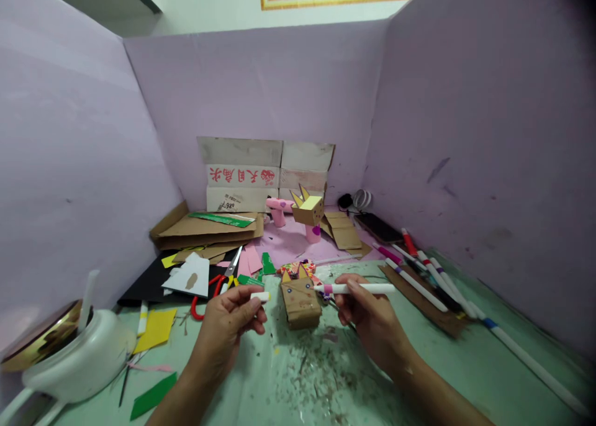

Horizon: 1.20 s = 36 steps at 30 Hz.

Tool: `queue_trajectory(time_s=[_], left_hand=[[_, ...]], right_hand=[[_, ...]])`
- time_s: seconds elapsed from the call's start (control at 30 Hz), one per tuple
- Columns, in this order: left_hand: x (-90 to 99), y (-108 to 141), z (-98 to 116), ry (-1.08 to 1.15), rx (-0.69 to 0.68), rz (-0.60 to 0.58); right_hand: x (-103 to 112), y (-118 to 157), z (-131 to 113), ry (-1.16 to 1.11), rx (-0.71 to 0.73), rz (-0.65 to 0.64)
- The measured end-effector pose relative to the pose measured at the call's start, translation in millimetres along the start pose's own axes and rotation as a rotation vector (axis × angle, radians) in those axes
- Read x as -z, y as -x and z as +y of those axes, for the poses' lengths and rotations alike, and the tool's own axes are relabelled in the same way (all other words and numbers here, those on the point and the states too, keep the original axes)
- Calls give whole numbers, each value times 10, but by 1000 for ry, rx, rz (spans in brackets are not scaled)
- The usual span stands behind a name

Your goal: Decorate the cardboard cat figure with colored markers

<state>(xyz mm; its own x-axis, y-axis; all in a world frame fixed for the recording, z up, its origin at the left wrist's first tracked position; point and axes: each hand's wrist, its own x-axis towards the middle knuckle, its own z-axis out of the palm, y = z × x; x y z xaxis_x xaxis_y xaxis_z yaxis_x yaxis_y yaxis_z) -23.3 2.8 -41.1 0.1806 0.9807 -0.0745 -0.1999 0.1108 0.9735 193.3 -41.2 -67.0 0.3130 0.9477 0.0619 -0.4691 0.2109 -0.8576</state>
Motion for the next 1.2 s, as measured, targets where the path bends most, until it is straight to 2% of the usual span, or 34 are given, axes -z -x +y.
queue_trajectory(time_s=[0.17,0.4,0.9,1.07,1.2], left_hand=[[-140,71,-93,29,27,-17],[-169,79,-201,23,71,-66],[-161,147,-177,84,56,-115],[-182,168,-103,162,76,-63],[-184,145,-133,113,125,-56]], right_hand=[[-11,64,39,17,-27,-65],[35,81,133,49,-38,-155],[61,94,159,38,-55,-147],[31,97,131,31,-59,-132],[12,80,112,40,-56,-133]])
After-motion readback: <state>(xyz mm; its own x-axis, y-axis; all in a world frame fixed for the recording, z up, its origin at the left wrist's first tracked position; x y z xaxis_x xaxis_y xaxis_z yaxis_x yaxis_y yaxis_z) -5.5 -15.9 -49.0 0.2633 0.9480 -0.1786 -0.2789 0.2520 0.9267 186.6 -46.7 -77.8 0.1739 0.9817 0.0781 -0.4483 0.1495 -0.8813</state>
